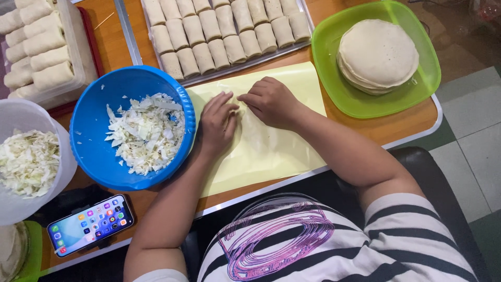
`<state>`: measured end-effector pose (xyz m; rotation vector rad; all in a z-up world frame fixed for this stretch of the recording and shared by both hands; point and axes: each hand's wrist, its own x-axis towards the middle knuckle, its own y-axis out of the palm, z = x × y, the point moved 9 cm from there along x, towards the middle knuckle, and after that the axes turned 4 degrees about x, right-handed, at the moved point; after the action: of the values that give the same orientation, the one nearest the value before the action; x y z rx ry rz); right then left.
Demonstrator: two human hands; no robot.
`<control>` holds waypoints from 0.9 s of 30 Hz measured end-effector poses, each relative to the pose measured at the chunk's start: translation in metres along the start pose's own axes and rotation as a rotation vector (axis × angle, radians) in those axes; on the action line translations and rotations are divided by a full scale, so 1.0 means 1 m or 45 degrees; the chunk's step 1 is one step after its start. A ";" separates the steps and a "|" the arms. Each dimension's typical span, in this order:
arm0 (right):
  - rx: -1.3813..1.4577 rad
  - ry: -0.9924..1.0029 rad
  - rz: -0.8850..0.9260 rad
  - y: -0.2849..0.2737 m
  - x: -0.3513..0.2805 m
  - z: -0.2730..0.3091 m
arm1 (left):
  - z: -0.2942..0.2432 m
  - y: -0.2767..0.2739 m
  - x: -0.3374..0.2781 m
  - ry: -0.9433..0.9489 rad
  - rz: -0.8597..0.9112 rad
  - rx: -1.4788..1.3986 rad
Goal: Making spring rolls by placing cabbage filling on wrappers and rolling them up.
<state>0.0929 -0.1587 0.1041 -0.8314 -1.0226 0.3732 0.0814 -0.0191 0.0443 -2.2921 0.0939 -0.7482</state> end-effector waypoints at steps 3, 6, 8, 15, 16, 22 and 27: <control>-0.002 0.029 -0.006 -0.002 0.001 -0.001 | 0.000 0.005 0.003 0.001 0.045 0.273; -0.024 0.104 -0.012 -0.008 0.003 -0.011 | -0.007 0.004 0.004 -0.126 0.246 0.473; -0.035 0.159 -0.011 -0.011 -0.001 -0.021 | 0.000 0.009 -0.001 -0.157 0.296 0.454; -0.243 0.502 -0.104 -0.028 -0.018 -0.077 | 0.010 0.020 -0.014 -0.264 0.449 0.441; -0.245 0.504 -0.103 -0.027 -0.020 -0.081 | 0.006 0.018 -0.013 -0.263 0.450 0.439; -0.263 0.723 -0.144 -0.023 -0.028 -0.111 | 0.010 0.019 -0.016 -0.374 0.567 0.447; -0.415 0.652 -0.013 -0.015 -0.023 -0.102 | 0.009 0.021 -0.023 -0.366 0.559 0.372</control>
<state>0.1684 -0.2265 0.0753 -1.1420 -0.6121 -0.0258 0.0701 -0.0231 0.0142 -1.9755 0.3208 -0.1889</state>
